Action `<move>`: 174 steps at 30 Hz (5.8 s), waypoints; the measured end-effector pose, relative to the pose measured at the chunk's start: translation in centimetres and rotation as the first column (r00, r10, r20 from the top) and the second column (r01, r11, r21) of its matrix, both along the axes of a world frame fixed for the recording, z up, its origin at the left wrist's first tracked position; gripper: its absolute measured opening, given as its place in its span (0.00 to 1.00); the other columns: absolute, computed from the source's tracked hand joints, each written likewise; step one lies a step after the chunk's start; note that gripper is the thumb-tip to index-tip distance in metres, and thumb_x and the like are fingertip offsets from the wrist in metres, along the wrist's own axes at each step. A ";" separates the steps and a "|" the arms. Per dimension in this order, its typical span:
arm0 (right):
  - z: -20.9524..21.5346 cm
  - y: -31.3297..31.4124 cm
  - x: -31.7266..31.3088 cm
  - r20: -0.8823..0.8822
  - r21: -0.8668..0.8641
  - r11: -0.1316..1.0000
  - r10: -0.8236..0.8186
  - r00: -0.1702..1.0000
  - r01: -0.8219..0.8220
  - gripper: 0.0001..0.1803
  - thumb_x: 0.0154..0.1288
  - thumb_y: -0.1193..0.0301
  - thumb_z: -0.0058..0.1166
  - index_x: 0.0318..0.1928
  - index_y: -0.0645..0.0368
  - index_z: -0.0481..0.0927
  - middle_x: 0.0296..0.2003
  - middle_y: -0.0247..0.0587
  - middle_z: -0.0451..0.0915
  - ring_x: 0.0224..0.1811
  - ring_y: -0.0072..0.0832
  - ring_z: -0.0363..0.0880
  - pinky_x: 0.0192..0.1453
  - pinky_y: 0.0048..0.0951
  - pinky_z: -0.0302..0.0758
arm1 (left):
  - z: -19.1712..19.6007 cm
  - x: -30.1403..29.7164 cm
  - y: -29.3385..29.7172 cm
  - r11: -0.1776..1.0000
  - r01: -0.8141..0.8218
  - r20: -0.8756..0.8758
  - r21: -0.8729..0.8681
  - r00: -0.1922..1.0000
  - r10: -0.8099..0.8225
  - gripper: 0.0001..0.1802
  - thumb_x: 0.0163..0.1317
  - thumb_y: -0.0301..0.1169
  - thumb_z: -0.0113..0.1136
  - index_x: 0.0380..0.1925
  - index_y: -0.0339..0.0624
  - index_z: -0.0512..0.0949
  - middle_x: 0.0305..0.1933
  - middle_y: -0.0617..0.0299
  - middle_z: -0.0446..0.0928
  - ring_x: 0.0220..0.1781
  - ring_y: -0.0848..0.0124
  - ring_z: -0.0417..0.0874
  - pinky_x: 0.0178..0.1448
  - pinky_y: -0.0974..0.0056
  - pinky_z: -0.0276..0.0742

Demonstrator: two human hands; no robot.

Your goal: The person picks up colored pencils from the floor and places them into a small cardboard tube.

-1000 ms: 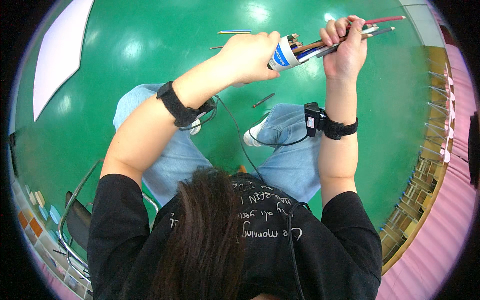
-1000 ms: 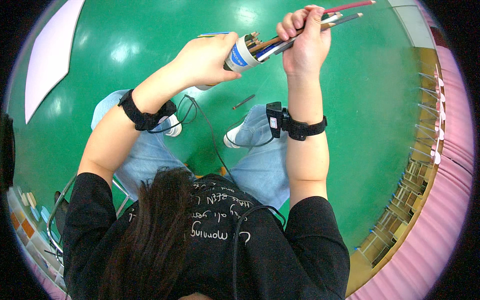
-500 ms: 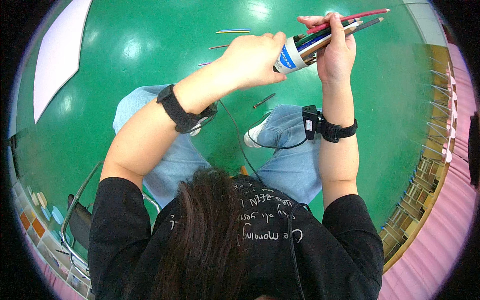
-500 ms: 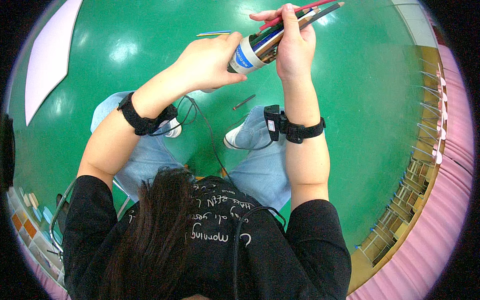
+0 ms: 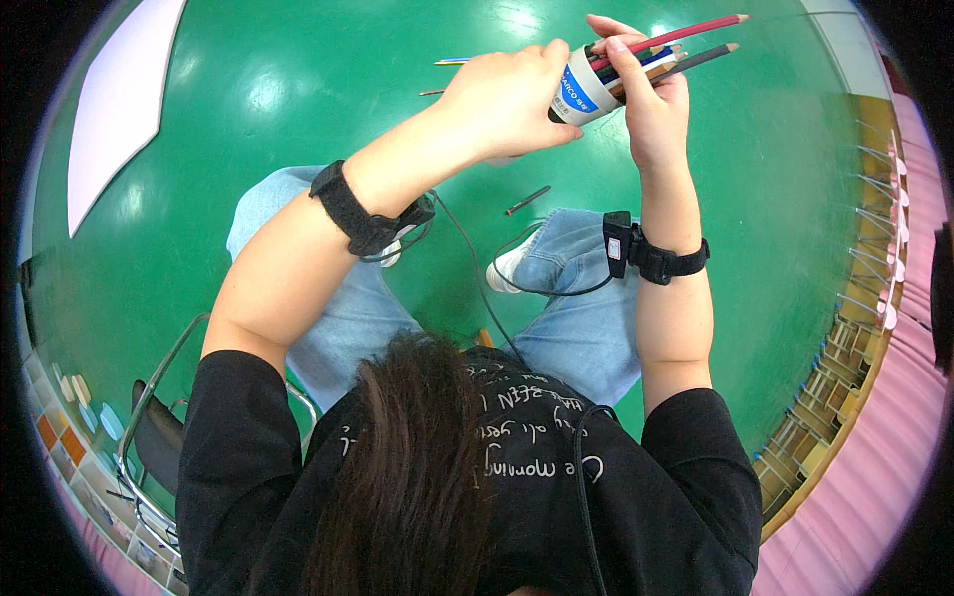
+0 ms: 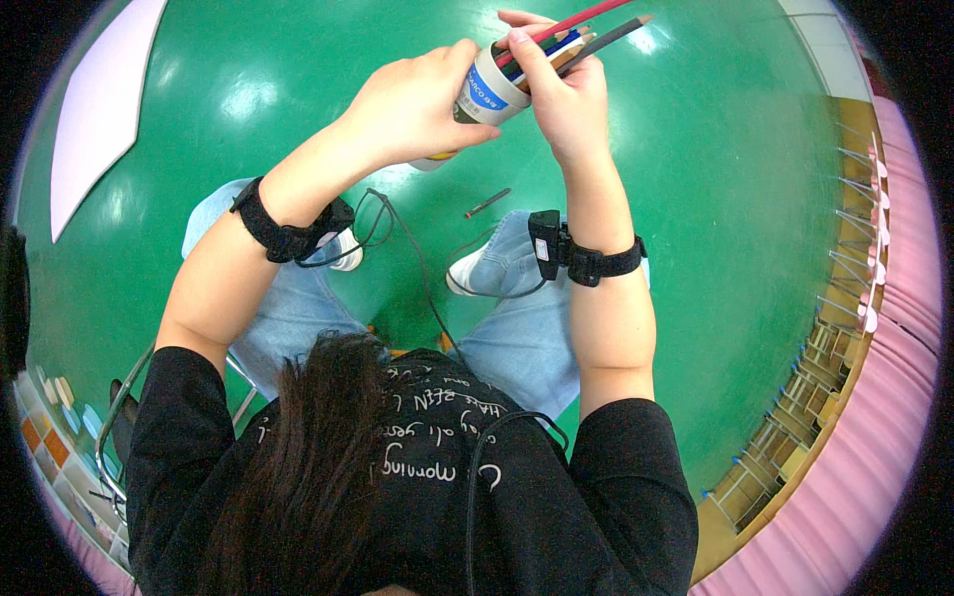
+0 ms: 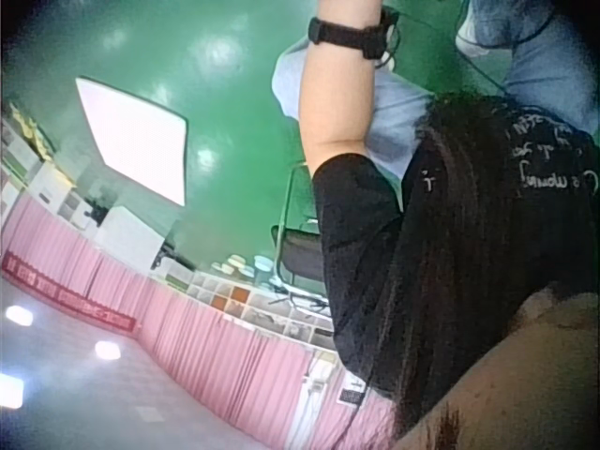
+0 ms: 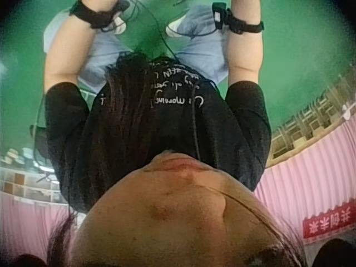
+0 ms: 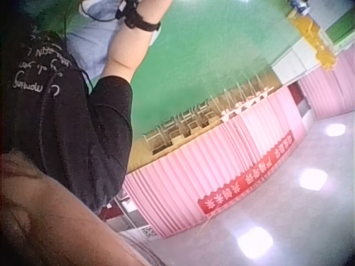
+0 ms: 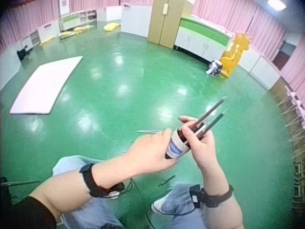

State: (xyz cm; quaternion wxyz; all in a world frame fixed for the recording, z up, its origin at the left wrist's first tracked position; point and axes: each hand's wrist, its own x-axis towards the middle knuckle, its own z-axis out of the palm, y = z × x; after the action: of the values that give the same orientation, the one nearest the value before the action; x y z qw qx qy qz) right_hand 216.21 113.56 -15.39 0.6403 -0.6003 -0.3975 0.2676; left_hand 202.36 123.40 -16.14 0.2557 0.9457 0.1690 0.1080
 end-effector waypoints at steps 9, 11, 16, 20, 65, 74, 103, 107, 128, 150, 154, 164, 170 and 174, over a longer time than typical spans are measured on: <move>-0.8 0.6 0.2 0.113 0.026 0.999 0.044 0.993 -0.047 0.07 0.62 0.72 0.58 0.39 0.62 0.80 0.49 0.43 0.79 0.47 0.23 0.77 0.52 0.25 0.73 | -0.2 -0.2 0.3 1.000 -0.002 0.062 0.003 0.998 0.002 0.31 0.46 0.47 0.68 0.40 0.38 0.67 0.39 0.47 0.77 0.40 0.50 0.80 0.42 0.53 0.77; -0.9 0.6 0.2 0.094 0.027 0.999 0.045 0.995 -0.048 0.08 0.62 0.72 0.58 0.39 0.62 0.80 0.49 0.42 0.79 0.47 0.23 0.77 0.52 0.25 0.73 | -0.1 -0.3 0.3 1.000 -0.004 0.030 -0.011 1.000 0.004 0.31 0.46 0.47 0.68 0.40 0.38 0.66 0.39 0.47 0.77 0.40 0.50 0.80 0.42 0.53 0.77; -1.2 0.6 0.4 0.101 0.058 0.997 0.052 0.994 -0.058 0.10 0.61 0.72 0.60 0.42 0.61 0.78 0.48 0.40 0.79 0.46 0.23 0.77 0.51 0.24 0.74 | -0.2 -0.4 0.4 1.000 -0.008 0.031 -0.002 0.999 0.008 0.31 0.46 0.47 0.68 0.40 0.38 0.67 0.39 0.47 0.77 0.41 0.50 0.80 0.42 0.52 0.77; -0.8 0.7 0.3 0.150 0.117 0.993 0.008 0.989 -0.025 0.12 0.66 0.70 0.53 0.48 0.61 0.75 0.46 0.40 0.79 0.48 0.26 0.77 0.51 0.26 0.74 | -0.5 -0.5 0.6 1.000 -0.013 0.031 0.006 0.999 0.012 0.31 0.46 0.47 0.68 0.41 0.38 0.67 0.40 0.47 0.77 0.41 0.50 0.80 0.43 0.52 0.77; -35.4 8.1 0.9 0.473 -0.712 0.690 0.333 0.816 0.131 0.09 0.56 0.70 0.52 0.37 0.58 0.80 0.34 0.47 0.82 0.40 0.43 0.81 0.46 0.40 0.77 | 3.7 -8.6 8.3 0.914 -0.405 -0.045 0.036 0.913 0.406 0.26 0.47 0.42 0.65 0.38 0.37 0.65 0.35 0.45 0.76 0.37 0.47 0.79 0.40 0.50 0.76; -41.4 7.4 -0.2 0.592 -0.802 0.553 0.683 0.428 0.226 0.19 0.53 0.76 0.54 0.47 0.53 0.74 0.50 0.39 0.73 0.58 0.36 0.69 0.58 0.42 0.71 | 1.8 -9.4 8.7 0.901 -0.421 -0.159 0.103 0.888 0.432 0.35 0.42 0.35 0.72 0.52 0.42 0.68 0.46 0.51 0.77 0.46 0.52 0.80 0.46 0.58 0.77; -43.0 6.6 -2.0 0.655 -0.747 0.665 0.738 0.160 -0.008 0.12 0.59 0.72 0.49 0.45 0.54 0.71 0.45 0.37 0.71 0.51 0.33 0.75 0.48 0.36 0.76 | 1.6 -6.6 7.9 0.935 -0.349 -0.275 0.063 0.894 0.353 0.37 0.41 0.34 0.72 0.53 0.39 0.68 0.47 0.53 0.75 0.47 0.52 0.79 0.47 0.58 0.77; -43.0 7.5 -2.2 0.649 -0.758 0.652 0.750 0.130 0.027 0.12 0.59 0.71 0.49 0.45 0.54 0.71 0.44 0.37 0.72 0.51 0.33 0.74 0.48 0.36 0.76 | 1.5 -6.5 7.9 0.933 -0.355 -0.271 0.051 0.895 0.355 0.36 0.41 0.34 0.72 0.52 0.39 0.68 0.46 0.53 0.75 0.47 0.52 0.79 0.46 0.59 0.77; -44.2 6.2 -5.3 0.403 -0.915 0.399 0.912 0.080 0.067 0.08 0.67 0.68 0.41 0.43 0.53 0.72 0.38 0.41 0.78 0.39 0.39 0.83 0.36 0.40 0.81 | 1.4 -7.4 8.0 0.926 -0.363 -0.284 0.105 0.881 0.378 0.35 0.41 0.35 0.72 0.52 0.42 0.69 0.47 0.53 0.76 0.47 0.52 0.79 0.46 0.57 0.76; 5.9 2.9 1.2 -0.106 0.298 0.948 -0.084 0.991 0.112 0.16 0.72 0.70 0.36 0.55 0.67 0.66 0.39 0.49 0.81 0.14 0.14 0.55 0.21 0.19 0.60 | 0.8 -3.4 4.1 0.986 -0.114 -0.044 0.118 0.992 0.120 0.31 0.45 0.42 0.70 0.46 0.41 0.67 0.41 0.51 0.77 0.43 0.53 0.80 0.43 0.54 0.78; 3.8 0.9 -0.8 -0.056 0.307 0.948 -0.068 0.996 0.082 0.14 0.73 0.70 0.36 0.52 0.63 0.68 0.35 0.51 0.82 0.13 0.12 0.56 0.18 0.15 0.57 | 1.2 -2.9 2.1 0.996 -0.038 -0.032 0.075 0.999 0.040 0.31 0.45 0.43 0.70 0.45 0.41 0.67 0.39 0.51 0.77 0.40 0.52 0.80 0.41 0.54 0.78; 2.8 -0.3 -1.1 -0.012 0.297 0.955 0.001 1.000 0.003 0.16 0.73 0.69 0.37 0.55 0.65 0.66 0.37 0.54 0.82 0.14 0.10 0.54 0.18 0.13 0.56 | 0.9 -2.5 1.5 0.994 0.003 -0.053 0.107 0.999 0.003 0.31 0.44 0.43 0.70 0.44 0.40 0.66 0.37 0.49 0.77 0.38 0.52 0.81 0.40 0.54 0.78; 2.9 -0.7 -0.4 -0.046 0.347 0.937 -0.034 0.998 0.048 0.15 0.72 0.70 0.37 0.54 0.65 0.66 0.35 0.56 0.82 0.13 0.12 0.55 0.17 0.14 0.58 | 0.8 -2.2 1.4 0.995 0.014 -0.055 0.098 0.998 -0.008 0.31 0.44 0.43 0.70 0.43 0.40 0.66 0.37 0.48 0.77 0.37 0.51 0.81 0.39 0.53 0.78; 2.7 -0.6 -0.3 -0.069 0.296 0.955 0.016 0.998 0.005 0.16 0.72 0.70 0.37 0.55 0.65 0.66 0.36 0.54 0.82 0.13 0.11 0.55 0.17 0.14 0.58 | 0.7 -1.9 1.2 0.993 0.031 -0.011 0.116 0.999 -0.030 0.31 0.44 0.43 0.70 0.43 0.40 0.66 0.36 0.48 0.77 0.37 0.51 0.81 0.39 0.54 0.78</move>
State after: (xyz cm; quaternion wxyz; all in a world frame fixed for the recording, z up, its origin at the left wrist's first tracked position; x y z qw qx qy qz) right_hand 215.88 112.99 -12.73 0.7358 -0.4868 -0.4120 0.2278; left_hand 200.49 124.61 -15.48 0.2012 0.9619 0.1493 0.1093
